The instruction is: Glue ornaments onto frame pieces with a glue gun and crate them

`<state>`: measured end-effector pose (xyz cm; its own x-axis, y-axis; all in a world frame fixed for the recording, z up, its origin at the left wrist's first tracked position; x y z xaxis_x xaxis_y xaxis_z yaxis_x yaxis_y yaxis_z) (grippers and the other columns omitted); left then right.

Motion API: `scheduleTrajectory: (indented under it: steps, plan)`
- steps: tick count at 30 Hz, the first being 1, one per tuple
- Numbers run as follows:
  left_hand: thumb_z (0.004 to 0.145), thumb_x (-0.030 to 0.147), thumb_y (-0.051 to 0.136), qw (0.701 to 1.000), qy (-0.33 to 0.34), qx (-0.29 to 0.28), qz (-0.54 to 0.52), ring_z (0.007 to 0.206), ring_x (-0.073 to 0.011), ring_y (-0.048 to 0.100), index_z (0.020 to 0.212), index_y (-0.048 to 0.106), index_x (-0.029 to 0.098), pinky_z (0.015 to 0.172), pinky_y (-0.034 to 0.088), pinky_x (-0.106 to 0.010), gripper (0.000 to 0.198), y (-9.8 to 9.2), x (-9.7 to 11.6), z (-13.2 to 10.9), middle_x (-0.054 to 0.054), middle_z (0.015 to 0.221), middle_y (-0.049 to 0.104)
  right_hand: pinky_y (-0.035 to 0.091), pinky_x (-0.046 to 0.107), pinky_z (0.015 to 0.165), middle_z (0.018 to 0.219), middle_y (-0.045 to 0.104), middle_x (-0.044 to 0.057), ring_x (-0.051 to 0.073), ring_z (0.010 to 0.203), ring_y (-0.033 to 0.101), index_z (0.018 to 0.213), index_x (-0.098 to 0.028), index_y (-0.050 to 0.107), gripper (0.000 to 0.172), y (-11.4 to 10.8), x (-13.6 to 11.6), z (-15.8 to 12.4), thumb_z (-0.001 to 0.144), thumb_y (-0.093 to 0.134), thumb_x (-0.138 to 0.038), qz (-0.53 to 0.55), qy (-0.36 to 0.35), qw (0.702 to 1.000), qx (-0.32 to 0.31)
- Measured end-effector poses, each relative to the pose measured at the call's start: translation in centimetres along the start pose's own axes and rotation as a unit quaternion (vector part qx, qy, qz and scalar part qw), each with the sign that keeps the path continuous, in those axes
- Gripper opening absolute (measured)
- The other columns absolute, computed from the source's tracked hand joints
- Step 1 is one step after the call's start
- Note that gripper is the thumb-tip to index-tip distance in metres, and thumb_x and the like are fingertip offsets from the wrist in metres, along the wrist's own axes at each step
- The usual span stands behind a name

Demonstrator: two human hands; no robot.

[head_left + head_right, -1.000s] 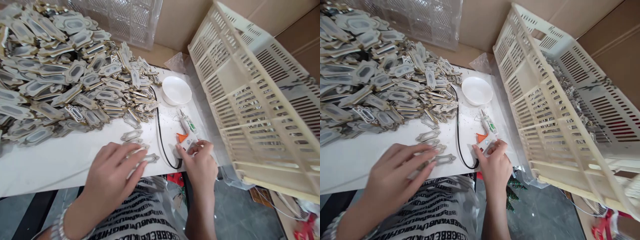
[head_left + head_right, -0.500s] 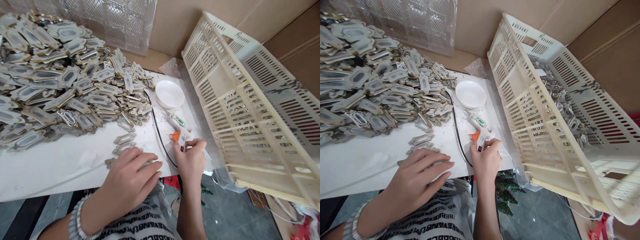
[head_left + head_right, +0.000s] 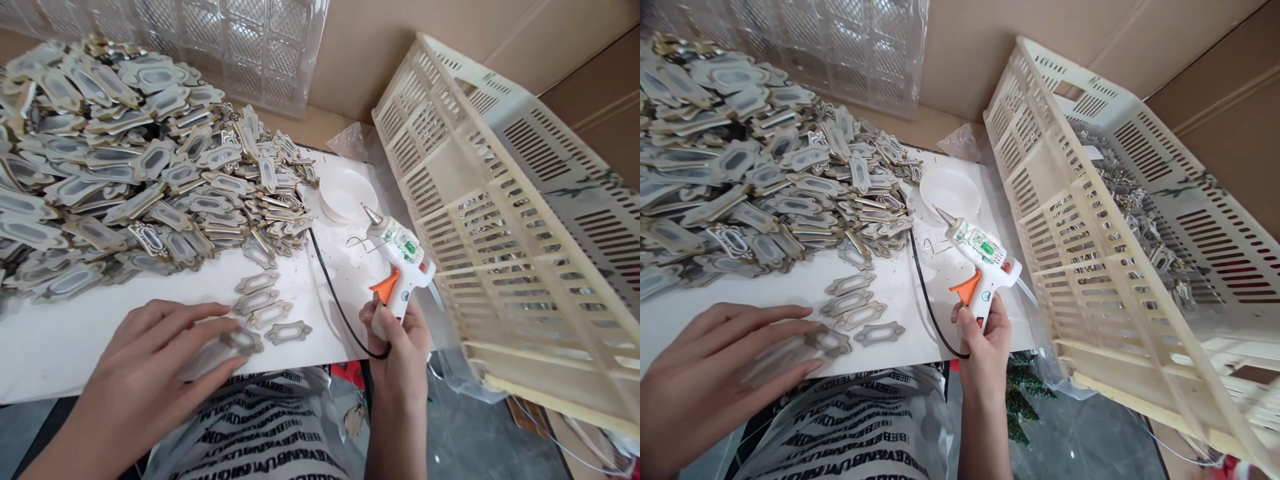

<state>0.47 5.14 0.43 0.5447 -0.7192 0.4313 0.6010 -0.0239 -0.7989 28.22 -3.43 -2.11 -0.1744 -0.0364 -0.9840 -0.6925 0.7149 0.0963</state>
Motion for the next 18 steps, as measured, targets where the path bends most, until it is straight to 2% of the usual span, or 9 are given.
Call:
scheduleTrajectory:
  steps: [2,4,7,9,13,16,18]
  plan:
    - [0.097,0.047,0.057,0.999,0.000,-0.025,0.040,0.091,-0.0266,0.063,0.115,0.068,0.034,0.083,0.046,-0.045,0.025,0.0,-1.3,-0.8,0.001,0.113,0.074,0.038,0.020,0.048,0.071,0.060,-0.004,0.010,0.055,0.053,0.095,-0.022,0.060,0.033,0.0,-0.1,0.1,0.075,0.081,-0.037,0.023,-0.001,0.999,-0.044]
    - [0.096,0.051,0.057,0.997,0.008,-0.043,0.064,0.093,-0.0276,0.064,0.117,0.068,0.035,0.082,0.045,-0.045,0.029,0.0,-2.0,-1.2,0.000,0.115,0.074,0.041,0.022,0.050,0.073,0.062,-0.005,0.010,0.054,0.053,0.098,-0.024,0.060,0.029,0.0,-0.4,0.3,0.077,0.080,-0.031,0.050,-0.019,0.995,-0.080]
    - [0.097,0.050,0.059,0.996,0.026,-0.044,0.068,0.094,-0.0247,0.065,0.115,0.069,0.034,0.081,0.047,-0.041,0.027,0.2,-2.0,-1.4,0.001,0.113,0.074,0.043,0.025,0.051,0.065,0.060,-0.007,0.010,0.049,0.052,0.107,-0.027,0.061,0.031,0.6,-0.9,0.6,0.081,0.078,-0.030,0.067,-0.053,0.988,-0.133]
    - [0.100,0.045,0.058,0.997,0.022,-0.037,0.060,0.095,-0.0235,0.064,0.117,0.070,0.033,0.084,0.047,-0.039,0.024,0.4,-1.7,-1.3,0.002,0.114,0.074,0.040,0.025,0.047,0.058,0.055,-0.008,0.011,0.046,0.049,0.108,-0.025,0.065,0.034,1.2,-1.3,0.8,0.079,0.081,-0.034,0.058,-0.073,0.984,-0.149]
    - [0.102,0.039,0.056,0.998,0.010,-0.044,0.048,0.097,-0.0245,0.063,0.116,0.071,0.033,0.086,0.045,-0.040,0.022,0.9,-1.5,-1.4,0.001,0.115,0.073,0.037,0.025,0.045,0.052,0.049,-0.008,0.011,0.045,0.045,0.099,-0.023,0.073,0.036,1.8,-1.8,1.0,0.072,0.089,-0.040,0.065,-0.105,0.978,-0.165]
    - [0.100,0.040,0.060,0.998,0.041,-0.045,0.036,0.097,-0.0246,0.064,0.116,0.072,0.035,0.083,0.046,-0.038,0.021,1.0,-1.4,-1.5,0.000,0.113,0.074,0.039,0.026,0.046,0.052,0.049,-0.007,0.013,0.048,0.048,0.096,-0.024,0.075,0.029,1.7,-1.7,0.9,0.075,0.088,-0.040,0.058,-0.102,0.976,-0.181]
    - [0.101,0.041,0.056,0.998,0.034,-0.049,0.029,0.098,-0.0250,0.064,0.117,0.072,0.035,0.083,0.044,-0.039,0.023,0.9,-1.3,-1.5,0.000,0.113,0.074,0.040,0.026,0.048,0.055,0.053,-0.006,0.013,0.050,0.050,0.093,-0.023,0.074,0.024,1.5,-1.4,0.9,0.078,0.086,-0.038,0.047,-0.100,0.975,-0.195]
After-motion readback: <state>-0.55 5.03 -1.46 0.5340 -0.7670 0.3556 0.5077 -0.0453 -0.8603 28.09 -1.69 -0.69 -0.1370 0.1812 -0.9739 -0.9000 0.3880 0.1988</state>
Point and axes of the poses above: each hand's wrist, its own z-axis towards the middle knuckle, its own y-axis out of the palm, x = y × z, the point moved 3 cm from there along z, towards the middle knuckle
